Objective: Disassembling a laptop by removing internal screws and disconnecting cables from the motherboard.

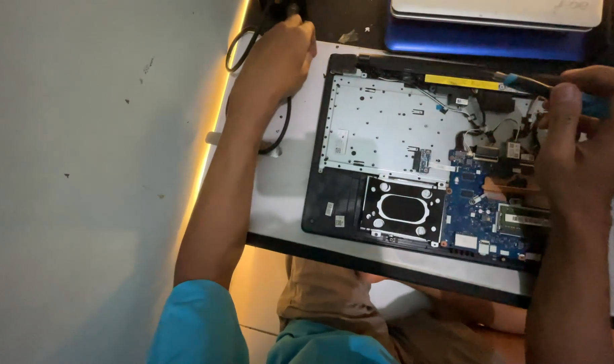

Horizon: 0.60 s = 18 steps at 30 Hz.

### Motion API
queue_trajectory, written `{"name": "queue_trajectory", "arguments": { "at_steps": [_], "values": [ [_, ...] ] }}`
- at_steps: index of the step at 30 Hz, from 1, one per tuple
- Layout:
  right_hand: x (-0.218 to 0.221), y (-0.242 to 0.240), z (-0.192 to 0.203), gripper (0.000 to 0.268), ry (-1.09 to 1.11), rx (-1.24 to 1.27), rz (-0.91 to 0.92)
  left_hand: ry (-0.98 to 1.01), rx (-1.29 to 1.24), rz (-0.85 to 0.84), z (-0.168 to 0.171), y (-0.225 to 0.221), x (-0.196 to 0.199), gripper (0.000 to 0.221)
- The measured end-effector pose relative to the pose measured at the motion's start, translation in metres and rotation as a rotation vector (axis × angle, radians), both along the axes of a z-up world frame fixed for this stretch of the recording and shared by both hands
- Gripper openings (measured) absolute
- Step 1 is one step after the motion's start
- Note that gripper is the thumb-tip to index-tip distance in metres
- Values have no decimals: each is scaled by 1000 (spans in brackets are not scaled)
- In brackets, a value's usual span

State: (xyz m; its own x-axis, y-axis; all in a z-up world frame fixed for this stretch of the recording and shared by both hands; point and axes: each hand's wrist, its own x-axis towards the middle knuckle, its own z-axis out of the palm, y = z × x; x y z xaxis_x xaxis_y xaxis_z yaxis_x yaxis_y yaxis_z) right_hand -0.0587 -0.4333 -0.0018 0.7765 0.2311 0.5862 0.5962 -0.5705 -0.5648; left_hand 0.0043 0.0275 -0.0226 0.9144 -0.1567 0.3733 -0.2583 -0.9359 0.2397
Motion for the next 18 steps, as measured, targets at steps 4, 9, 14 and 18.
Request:
{"name": "queue_trajectory", "arguments": {
  "at_steps": [4, 9, 14, 18],
  "values": [
    [1, -4, 0, 14, 20, 11, 20, 29, -85, -31, 11, 3, -5, 10],
    [-2, -6, 4, 11, -43, -57, -18, 28, -149, -48, 27, 0, -7, 19],
    [1, -7, 9, 15, -36, 59, -11, -228, -203, -320, 44, -61, -15, 20],
    [7, -8, 12, 19, -14, 117, -4, 13, -83, -539, 19, -119, -30, 45]
  ]
}}
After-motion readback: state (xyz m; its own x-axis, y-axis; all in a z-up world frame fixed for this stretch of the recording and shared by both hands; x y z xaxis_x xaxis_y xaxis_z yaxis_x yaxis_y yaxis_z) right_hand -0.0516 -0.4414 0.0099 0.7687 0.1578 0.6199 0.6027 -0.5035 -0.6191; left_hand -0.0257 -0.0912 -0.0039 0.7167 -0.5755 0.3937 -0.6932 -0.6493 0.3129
